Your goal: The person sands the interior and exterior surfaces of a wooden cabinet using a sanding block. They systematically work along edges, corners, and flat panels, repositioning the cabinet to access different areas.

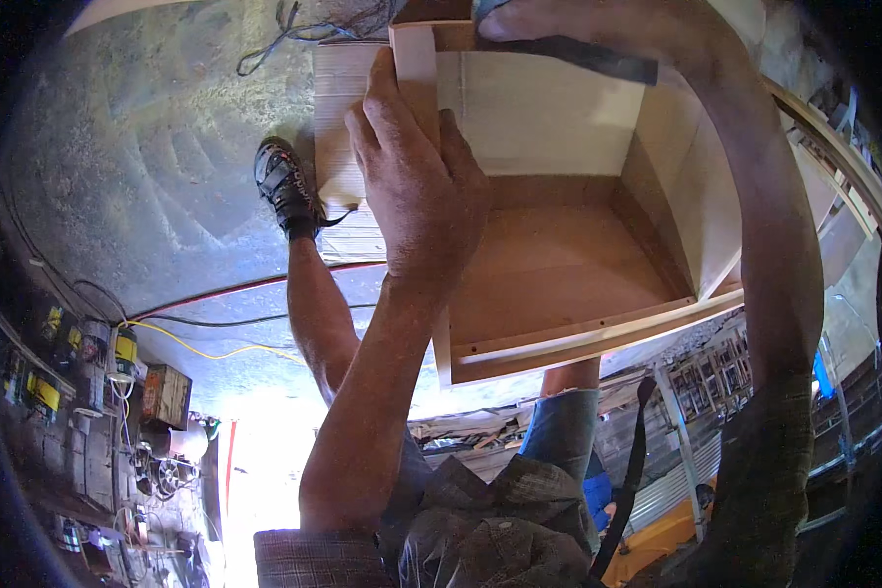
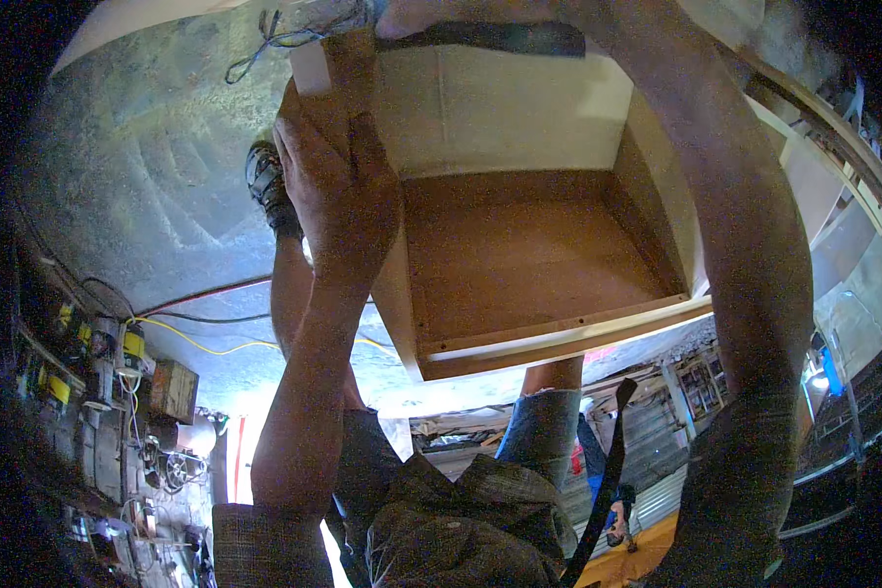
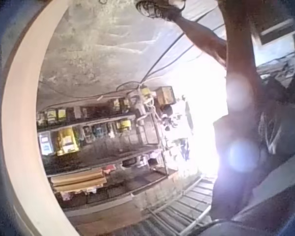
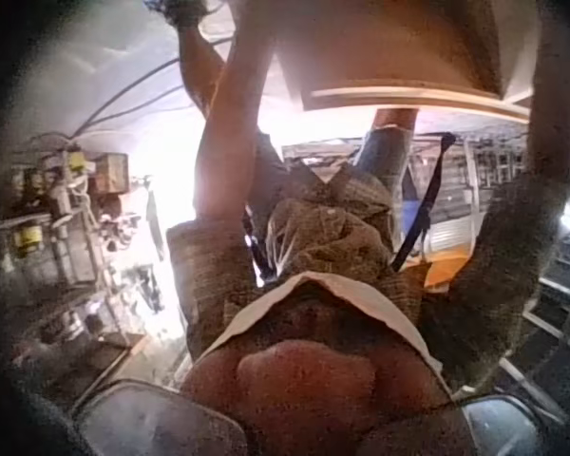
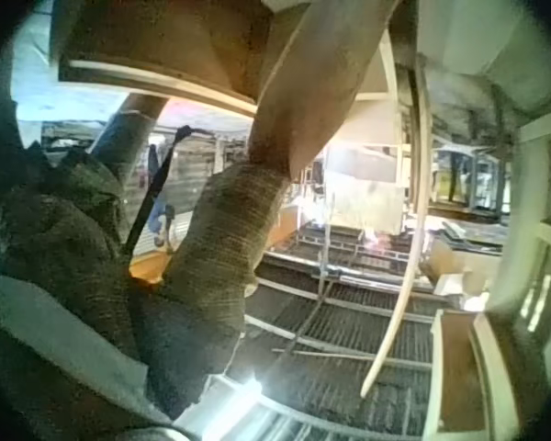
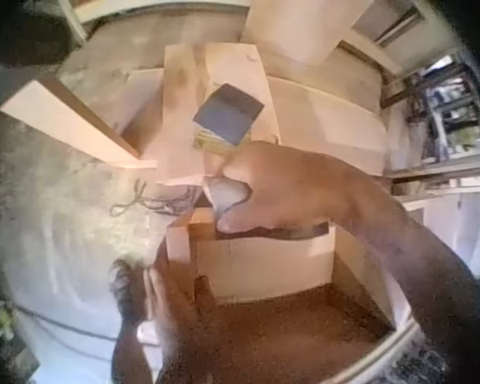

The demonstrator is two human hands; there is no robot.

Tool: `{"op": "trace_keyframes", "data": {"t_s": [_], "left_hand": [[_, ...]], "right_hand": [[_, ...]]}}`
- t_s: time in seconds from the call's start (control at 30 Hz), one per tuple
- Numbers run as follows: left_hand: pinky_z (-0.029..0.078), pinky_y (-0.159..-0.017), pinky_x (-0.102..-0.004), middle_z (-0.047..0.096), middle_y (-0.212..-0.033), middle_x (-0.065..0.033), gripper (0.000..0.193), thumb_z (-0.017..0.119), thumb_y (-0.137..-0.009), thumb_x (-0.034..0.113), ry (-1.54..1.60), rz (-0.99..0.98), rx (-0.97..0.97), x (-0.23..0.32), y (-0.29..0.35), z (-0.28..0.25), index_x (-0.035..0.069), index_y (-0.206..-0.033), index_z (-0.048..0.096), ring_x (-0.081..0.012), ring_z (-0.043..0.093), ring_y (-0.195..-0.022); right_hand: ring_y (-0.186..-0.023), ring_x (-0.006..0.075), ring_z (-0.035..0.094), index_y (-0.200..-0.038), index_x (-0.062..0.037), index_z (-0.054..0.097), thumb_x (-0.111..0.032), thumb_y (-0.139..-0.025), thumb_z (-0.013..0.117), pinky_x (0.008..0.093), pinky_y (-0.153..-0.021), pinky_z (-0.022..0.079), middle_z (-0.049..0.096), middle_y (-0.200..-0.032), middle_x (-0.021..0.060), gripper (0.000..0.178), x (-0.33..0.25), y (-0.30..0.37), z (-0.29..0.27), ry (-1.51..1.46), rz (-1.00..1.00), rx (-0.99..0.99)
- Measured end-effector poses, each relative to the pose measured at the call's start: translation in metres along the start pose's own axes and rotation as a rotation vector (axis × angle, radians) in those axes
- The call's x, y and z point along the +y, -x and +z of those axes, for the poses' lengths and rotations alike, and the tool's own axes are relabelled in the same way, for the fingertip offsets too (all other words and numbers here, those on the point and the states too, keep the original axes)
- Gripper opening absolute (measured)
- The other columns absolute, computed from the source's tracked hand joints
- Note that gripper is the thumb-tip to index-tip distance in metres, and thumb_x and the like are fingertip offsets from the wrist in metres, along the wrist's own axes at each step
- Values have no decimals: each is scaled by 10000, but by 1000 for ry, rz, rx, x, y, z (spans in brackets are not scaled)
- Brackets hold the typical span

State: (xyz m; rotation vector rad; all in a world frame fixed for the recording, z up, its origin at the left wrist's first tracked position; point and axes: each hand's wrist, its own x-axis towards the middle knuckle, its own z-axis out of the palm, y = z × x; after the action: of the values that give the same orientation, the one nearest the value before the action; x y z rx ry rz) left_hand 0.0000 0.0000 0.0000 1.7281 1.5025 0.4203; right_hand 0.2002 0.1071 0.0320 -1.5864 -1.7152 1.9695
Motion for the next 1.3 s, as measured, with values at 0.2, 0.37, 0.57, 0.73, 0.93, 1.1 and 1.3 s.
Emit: {"op": "trace_keyframes", "data": {"t_s": [0.2, 0.37, 0.57, 0.73, 0.93, 1.1, 1.3], "left_hand": [[359, -863, -506, 409, -1020, -252, 512, 501, -796, 4, -66, 114, 4, -12, 1, 7, -74, -1261, 302, -444, 423, -955], [379, -865, -510, 392, -1076, -260, 654, 515, -746, -11, 130, 73, -32, 2, -5, 2, -32, -1337, 237, -448, 413, -990], [375, -870, -526, 381, -1085, -262, 661, 482, -734, -48, 129, 50, -6, -4, -1, 6, -27, -1340, 219, -454, 404, -1003], [358, -863, -510, 411, -1093, -250, 462, 508, -783, 33, -6, 218, 52, -7, -1, 6, -40, -1214, 357, -443, 404, -1008], [388, -834, -502, 441, -1066, -259, 492, 510, -823, 65, 63, 26, 26, 0, 0, 3, -28, -1263, 313, -448, 464, -983], [372, -859, -494, 414, -1053, -254, 622, 526, -748, -33, 85, 100, -17, 1, -2, 4, -26, -1314, 269, -435, 435, -972], [367, -868, -497, 407, -1127, -272, 645, 515, -756, -31, 38, 146, 19, -1, -3, 4, -23, -1336, 234, -423, 436, -986]], "right_hand": [[-600, 105, 510, -869, -30, 534, -174, -788, 608, 258, -523, 454, 519, -710, 33, 182, 7, -10, 31, 126, -84, 162], [-542, 148, 530, -932, -14, 591, -166, -761, 631, 286, -509, 473, 537, -633, 29, 232, -38, 1, 17, 373, 243, 60], [-483, 132, 492, -777, -30, 563, -133, -712, 650, 276, -446, 443, 472, -582, 13, 151, -71, 3, 35, 255, 521, 279], [-513, 126, 527, -930, -20, 571, -143, -741, 634, 255, -433, 436, 535, -647, 34, 234, -47, -3, 27, 334, 360, 178], [-566, 178, 546, -1042, -14, 562, -207, -767, 622, 322, -582, 482, 582, -717, 66, 341, -37, 11, 20, 216, 189, 96], [-682, 194, 569, -1025, -19, 587, -286, -787, 621, 323, -672, 480, 613, -769, 82, 359, -35, 31, 17, 413, -30, 165], [-974, 317, 597, -1126, -101, 544, -357, -838, 571, 408, -834, 462, 563, -1111, 207, 386, 160, 198, -48, 1137, 599, 572]]}}
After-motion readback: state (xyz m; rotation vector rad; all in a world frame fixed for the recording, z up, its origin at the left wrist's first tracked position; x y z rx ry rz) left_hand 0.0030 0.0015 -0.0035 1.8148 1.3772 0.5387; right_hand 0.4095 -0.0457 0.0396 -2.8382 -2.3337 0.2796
